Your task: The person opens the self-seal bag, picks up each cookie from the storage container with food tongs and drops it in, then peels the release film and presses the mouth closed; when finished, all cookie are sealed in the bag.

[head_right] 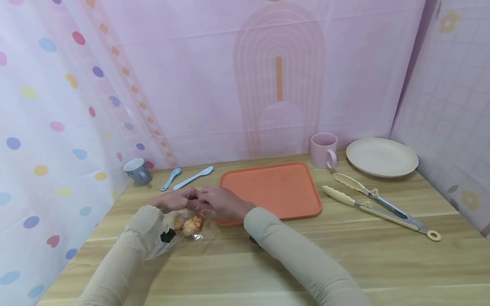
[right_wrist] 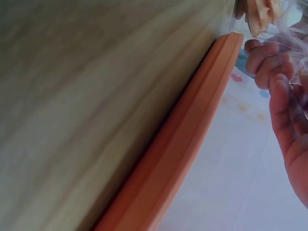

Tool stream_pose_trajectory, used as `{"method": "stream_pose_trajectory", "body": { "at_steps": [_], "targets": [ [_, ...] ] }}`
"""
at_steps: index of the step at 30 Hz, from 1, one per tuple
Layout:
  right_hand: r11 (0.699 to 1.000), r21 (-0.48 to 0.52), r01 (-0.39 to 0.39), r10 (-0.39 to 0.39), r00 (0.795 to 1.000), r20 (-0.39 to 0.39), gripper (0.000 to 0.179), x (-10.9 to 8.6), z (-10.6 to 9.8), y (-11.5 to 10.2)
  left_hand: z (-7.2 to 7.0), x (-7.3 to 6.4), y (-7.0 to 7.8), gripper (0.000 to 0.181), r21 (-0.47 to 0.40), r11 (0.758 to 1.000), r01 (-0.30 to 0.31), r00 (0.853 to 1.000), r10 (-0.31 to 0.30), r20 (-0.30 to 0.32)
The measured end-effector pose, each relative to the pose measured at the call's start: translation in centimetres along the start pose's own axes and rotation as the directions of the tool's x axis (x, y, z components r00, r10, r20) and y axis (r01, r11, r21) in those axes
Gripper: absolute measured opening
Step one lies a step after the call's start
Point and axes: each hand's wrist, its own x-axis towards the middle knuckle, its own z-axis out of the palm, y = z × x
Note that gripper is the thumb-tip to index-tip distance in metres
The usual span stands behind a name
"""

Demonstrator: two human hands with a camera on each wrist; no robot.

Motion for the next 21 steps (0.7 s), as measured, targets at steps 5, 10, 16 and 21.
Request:
{"method": "stream_pose_trajectory", "body": {
  "at_steps": [5,10,16,21],
  "targets": [
    [1.0,0.004,0.004,-0.004,0.998,0.059,0.015,-0.4,-0.4,0.4,-0.4,-0.4,-0.2,0.027,0.039,0.999,-0.001,0.997,0.004,-0.083],
    [0.995,0.078,-0.068,0.064,0.997,0.05,0.014,-1.6,-1.5,0.6,-0.3,-0.7,-0.2,0.029,0.016,1.0,0.013,0.991,-0.011,-0.131],
    [0.987,0.119,-0.108,0.098,0.991,0.088,0.025,-4.2,-3.4,0.8,-0.4,-1.6,-0.5,0.029,-0.088,0.994,0.067,0.964,-0.087,-0.251],
    [0.971,0.193,-0.14,0.12,0.987,0.11,0.024,-7.5,-5.4,0.5,-0.8,-2.5,-1.2,0.033,-0.147,0.989,0.018,0.947,-0.064,-0.313]
  ]
}}
